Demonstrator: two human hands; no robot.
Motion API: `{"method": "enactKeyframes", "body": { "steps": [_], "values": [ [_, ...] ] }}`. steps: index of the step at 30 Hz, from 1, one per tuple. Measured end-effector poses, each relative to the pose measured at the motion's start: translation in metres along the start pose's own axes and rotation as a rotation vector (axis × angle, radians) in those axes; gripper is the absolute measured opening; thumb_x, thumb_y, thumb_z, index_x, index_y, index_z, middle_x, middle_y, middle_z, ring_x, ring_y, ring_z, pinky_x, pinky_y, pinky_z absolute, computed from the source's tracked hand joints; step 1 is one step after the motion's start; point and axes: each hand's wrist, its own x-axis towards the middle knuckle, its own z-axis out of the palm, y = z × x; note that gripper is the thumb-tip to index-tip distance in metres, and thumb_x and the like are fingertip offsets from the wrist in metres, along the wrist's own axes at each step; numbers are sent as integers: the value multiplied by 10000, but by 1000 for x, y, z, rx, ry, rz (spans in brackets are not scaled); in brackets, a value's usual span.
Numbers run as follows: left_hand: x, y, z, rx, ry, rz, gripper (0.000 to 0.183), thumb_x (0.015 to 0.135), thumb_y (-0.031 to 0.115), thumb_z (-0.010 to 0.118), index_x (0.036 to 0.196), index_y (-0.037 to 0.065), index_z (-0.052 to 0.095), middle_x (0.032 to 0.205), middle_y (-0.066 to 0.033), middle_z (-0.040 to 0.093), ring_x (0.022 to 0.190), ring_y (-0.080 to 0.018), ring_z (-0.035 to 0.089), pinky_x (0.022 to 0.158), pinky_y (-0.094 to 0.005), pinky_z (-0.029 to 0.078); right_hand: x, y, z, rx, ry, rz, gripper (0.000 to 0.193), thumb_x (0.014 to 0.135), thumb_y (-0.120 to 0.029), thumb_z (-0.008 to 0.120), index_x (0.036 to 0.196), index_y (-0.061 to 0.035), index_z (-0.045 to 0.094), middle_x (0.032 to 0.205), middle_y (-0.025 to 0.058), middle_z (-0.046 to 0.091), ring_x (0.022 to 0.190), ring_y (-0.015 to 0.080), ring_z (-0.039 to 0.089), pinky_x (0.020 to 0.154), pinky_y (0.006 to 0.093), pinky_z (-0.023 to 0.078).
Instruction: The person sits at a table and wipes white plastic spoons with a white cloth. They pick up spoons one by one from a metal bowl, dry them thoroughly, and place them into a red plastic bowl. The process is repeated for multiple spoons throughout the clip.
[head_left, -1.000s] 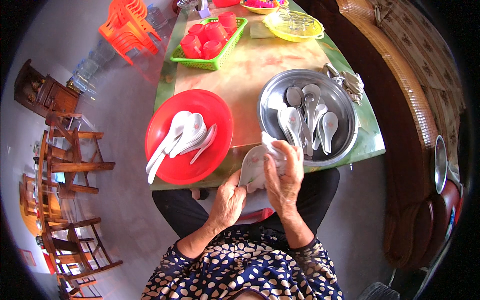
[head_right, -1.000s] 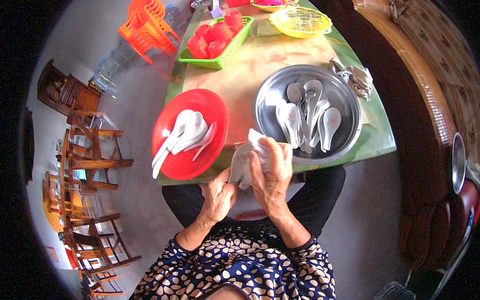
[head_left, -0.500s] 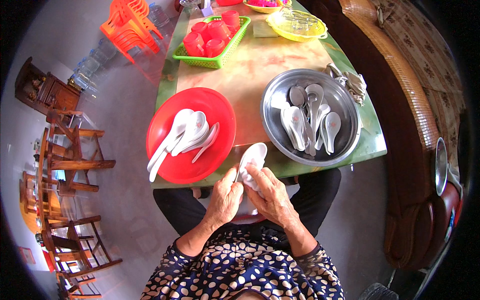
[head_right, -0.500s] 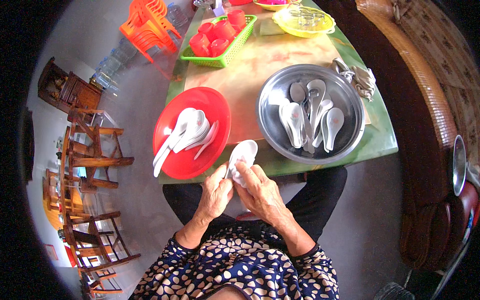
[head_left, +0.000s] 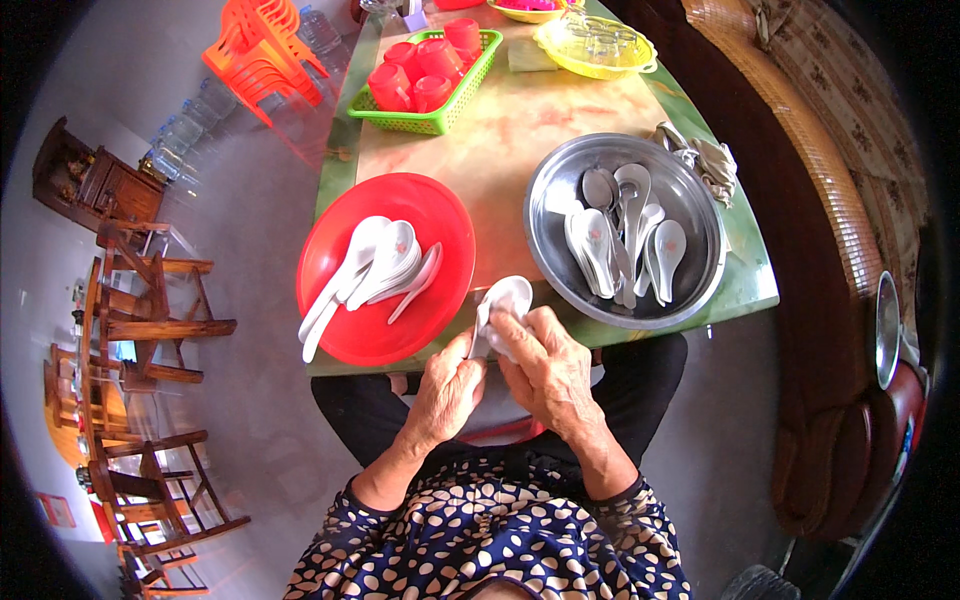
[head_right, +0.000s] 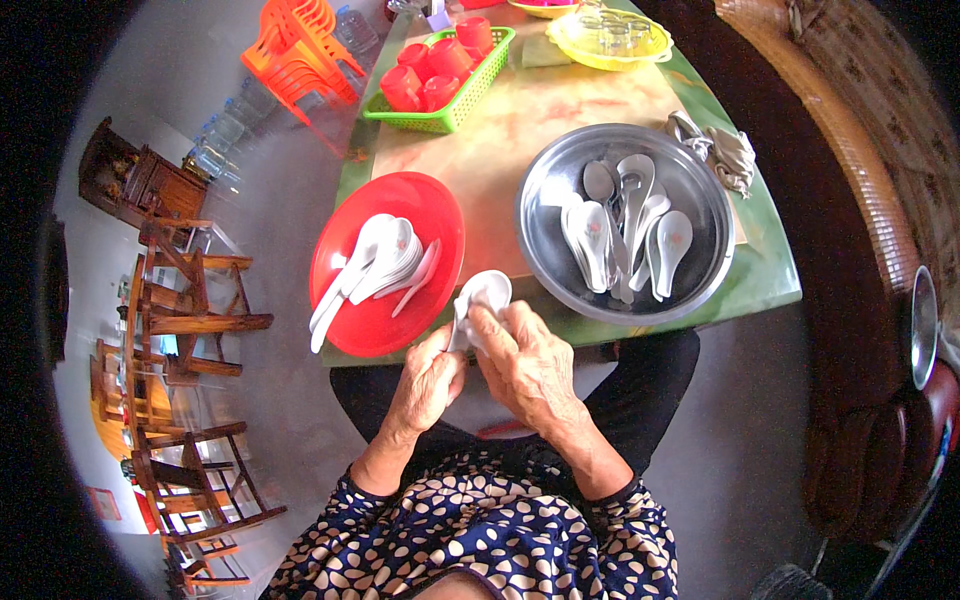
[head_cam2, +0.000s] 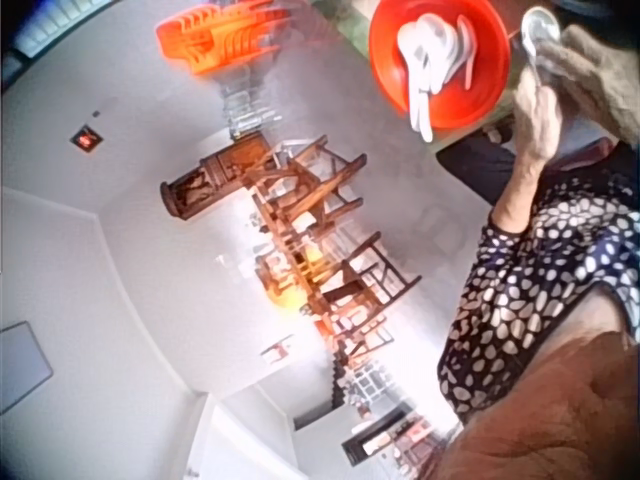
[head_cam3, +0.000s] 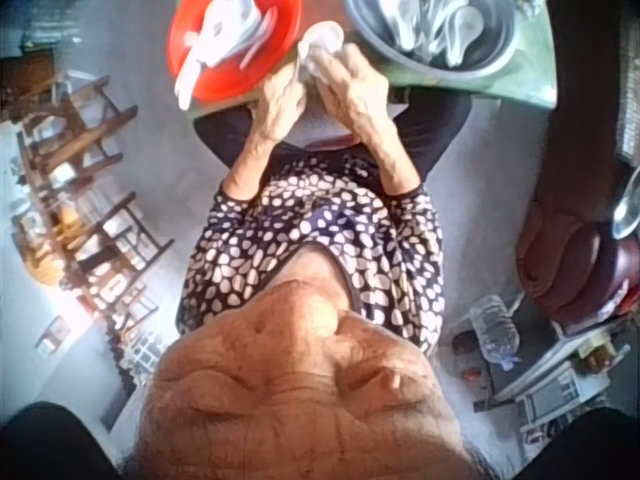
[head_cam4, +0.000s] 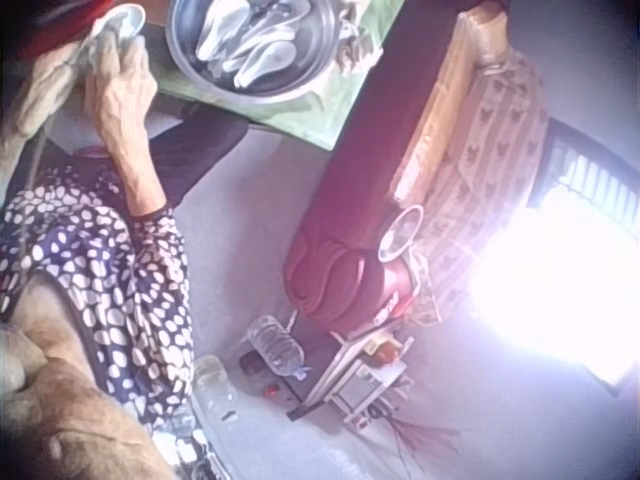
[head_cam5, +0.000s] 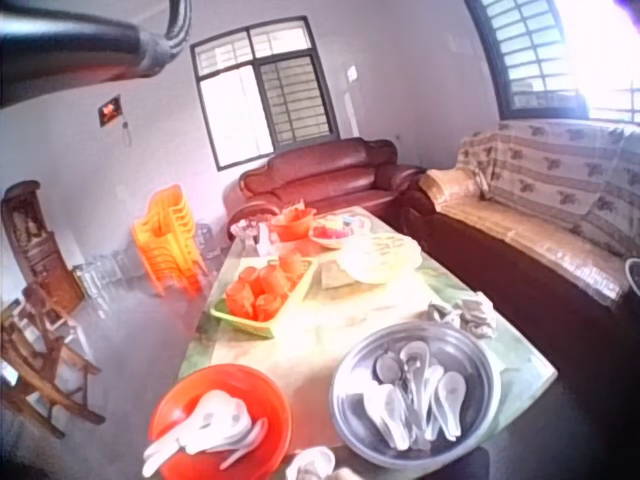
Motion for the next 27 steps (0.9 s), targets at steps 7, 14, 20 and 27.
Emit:
{"method": "enactKeyframes", "body": {
  "steps": [7, 14, 20, 27],
  "values": [
    [1, -3, 9, -13, 52, 16, 439, 838, 86, 403, 1262, -5, 471, 571, -43, 479, 499, -118, 469, 509, -280, 426, 5, 7, 16, -126, 276, 57, 470, 682, 7, 676, 1133, -112, 621, 1009, 121, 509, 782, 284, 610, 637, 343, 536],
    [-1, 2, 7, -48, 15, -100, 483, 819, 58, 378, 1293, -4, 442, 579, -21, 479, 501, -93, 464, 484, -261, 406, 6, -2, 6, -69, -21, -10, 460, 663, 2, 674, 1111, -94, 632, 1062, 104, 509, 823, 295, 620, 675, 360, 534],
    [-3, -5, 5, -81, 11, -85, 511, 825, 52, 363, 1332, 0, 407, 580, 0, 475, 497, -73, 450, 483, -232, 393, 0, 7, 3, 188, -126, -83, 321, 730, -36, 644, 1045, -94, 636, 984, 89, 517, 792, 291, 620, 625, 380, 535],
    [-2, -2, 8, -57, 8, -68, 499, 839, 65, 366, 1334, 14, 408, 584, -11, 482, 496, -89, 453, 493, -243, 404, 5, 4, 11, 24, 57, -62, 334, 710, -52, 670, 1036, -100, 621, 1020, 101, 520, 805, 287, 620, 619, 367, 534]
  ]
}}
